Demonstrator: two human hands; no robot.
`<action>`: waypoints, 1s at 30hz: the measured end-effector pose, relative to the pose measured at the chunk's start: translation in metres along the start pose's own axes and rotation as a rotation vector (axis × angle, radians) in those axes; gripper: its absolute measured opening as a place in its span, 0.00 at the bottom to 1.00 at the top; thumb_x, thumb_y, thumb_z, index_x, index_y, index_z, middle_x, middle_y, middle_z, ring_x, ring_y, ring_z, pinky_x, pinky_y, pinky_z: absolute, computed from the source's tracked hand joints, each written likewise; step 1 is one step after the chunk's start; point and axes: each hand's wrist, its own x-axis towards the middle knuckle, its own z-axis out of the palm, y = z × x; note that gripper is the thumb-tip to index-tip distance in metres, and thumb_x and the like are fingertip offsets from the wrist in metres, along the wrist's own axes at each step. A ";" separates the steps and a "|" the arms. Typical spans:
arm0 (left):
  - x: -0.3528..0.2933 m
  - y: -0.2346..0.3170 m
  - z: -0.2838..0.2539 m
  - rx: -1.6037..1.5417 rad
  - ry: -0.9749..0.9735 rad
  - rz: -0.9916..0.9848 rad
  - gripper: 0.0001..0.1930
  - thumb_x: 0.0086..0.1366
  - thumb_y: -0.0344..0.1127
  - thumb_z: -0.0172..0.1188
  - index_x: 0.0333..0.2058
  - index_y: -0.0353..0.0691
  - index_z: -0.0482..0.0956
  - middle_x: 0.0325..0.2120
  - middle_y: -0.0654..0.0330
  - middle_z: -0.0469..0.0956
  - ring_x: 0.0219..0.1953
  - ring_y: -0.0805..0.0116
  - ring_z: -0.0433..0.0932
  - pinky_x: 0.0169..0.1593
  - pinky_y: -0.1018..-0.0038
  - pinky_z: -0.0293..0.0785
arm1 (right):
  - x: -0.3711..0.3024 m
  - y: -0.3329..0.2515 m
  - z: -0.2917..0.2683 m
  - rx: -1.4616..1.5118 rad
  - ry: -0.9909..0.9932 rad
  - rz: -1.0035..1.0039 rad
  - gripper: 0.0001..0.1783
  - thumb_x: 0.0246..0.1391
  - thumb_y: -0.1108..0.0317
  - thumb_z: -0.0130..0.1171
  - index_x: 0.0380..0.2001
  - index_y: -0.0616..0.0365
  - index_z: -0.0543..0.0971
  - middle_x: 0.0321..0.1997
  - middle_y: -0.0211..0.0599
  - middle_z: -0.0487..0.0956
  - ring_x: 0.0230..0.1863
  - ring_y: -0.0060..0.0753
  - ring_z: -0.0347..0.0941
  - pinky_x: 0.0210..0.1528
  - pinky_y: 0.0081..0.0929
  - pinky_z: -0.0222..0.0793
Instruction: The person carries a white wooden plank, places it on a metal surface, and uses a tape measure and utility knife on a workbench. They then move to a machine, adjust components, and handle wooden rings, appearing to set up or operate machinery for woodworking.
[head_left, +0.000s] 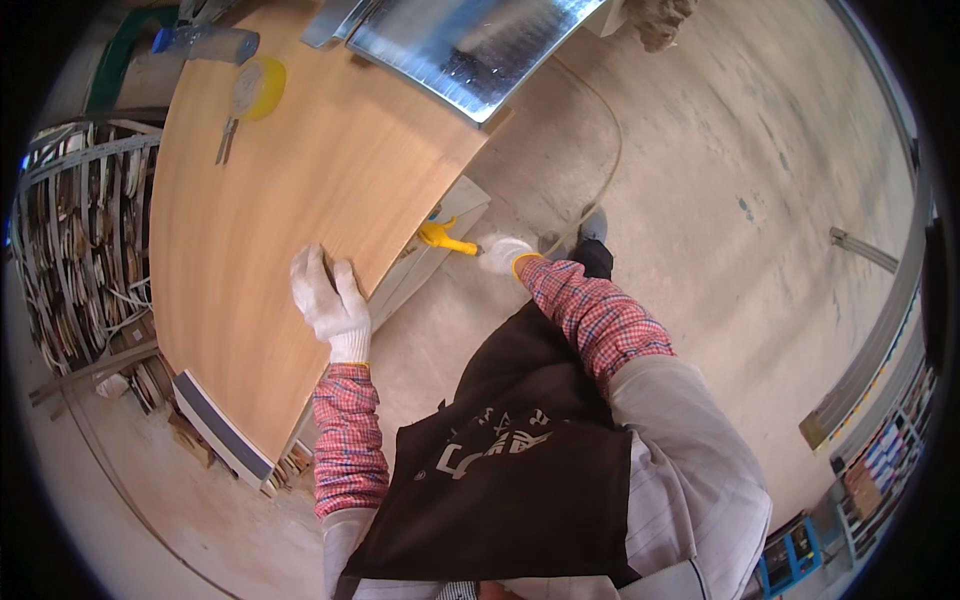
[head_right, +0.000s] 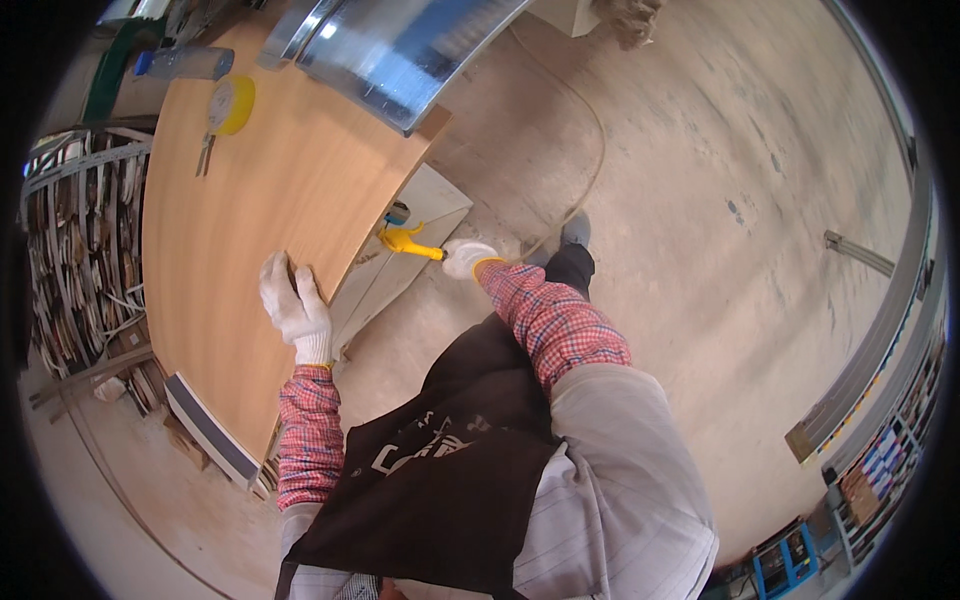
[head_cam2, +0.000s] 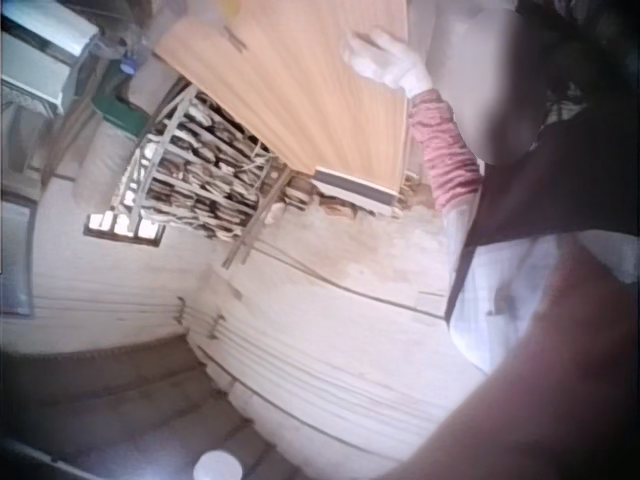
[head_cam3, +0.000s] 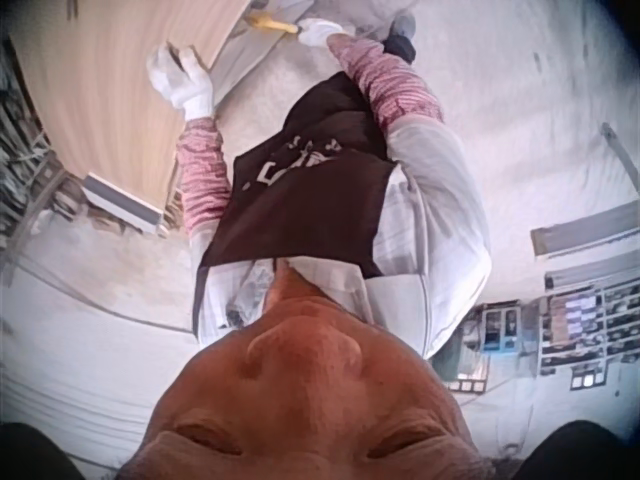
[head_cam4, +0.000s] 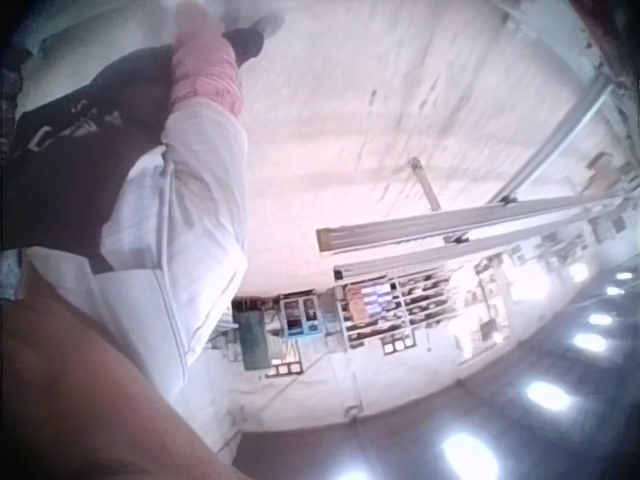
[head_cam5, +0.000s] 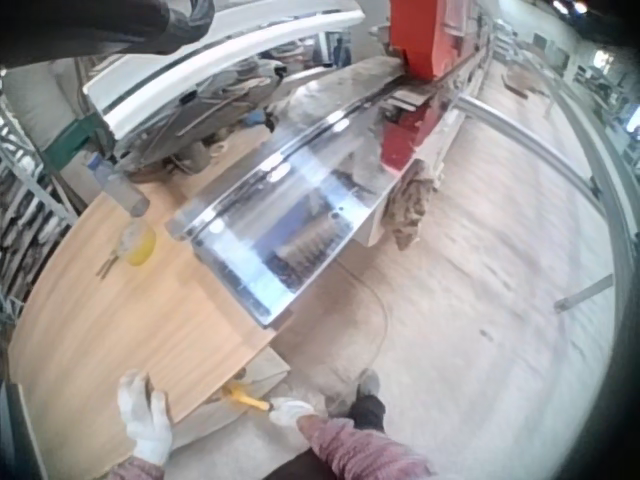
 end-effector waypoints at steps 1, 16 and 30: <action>-0.002 -0.001 0.000 -0.012 0.017 -0.003 0.21 0.70 0.38 0.59 0.55 0.30 0.77 0.56 0.39 0.75 0.61 0.40 0.72 0.66 0.51 0.66 | 0.002 0.001 0.004 0.012 0.019 0.000 0.23 0.55 0.58 0.56 0.52 0.51 0.83 0.56 0.48 0.83 0.59 0.52 0.78 0.60 0.46 0.74; 0.002 -0.028 0.047 0.029 -0.052 0.033 0.27 0.76 0.48 0.52 0.61 0.31 0.73 0.61 0.38 0.71 0.64 0.39 0.68 0.69 0.50 0.62 | -0.031 0.246 0.022 -0.138 0.240 0.194 0.23 0.57 0.54 0.57 0.49 0.55 0.85 0.50 0.52 0.84 0.53 0.59 0.81 0.58 0.50 0.75; 0.019 -0.009 0.036 0.196 -0.281 -0.138 0.33 0.76 0.60 0.44 0.64 0.38 0.73 0.66 0.40 0.69 0.71 0.43 0.62 0.74 0.53 0.57 | -0.254 0.313 -0.138 0.147 0.680 0.442 0.24 0.57 0.54 0.55 0.51 0.53 0.84 0.56 0.52 0.83 0.58 0.56 0.79 0.60 0.50 0.75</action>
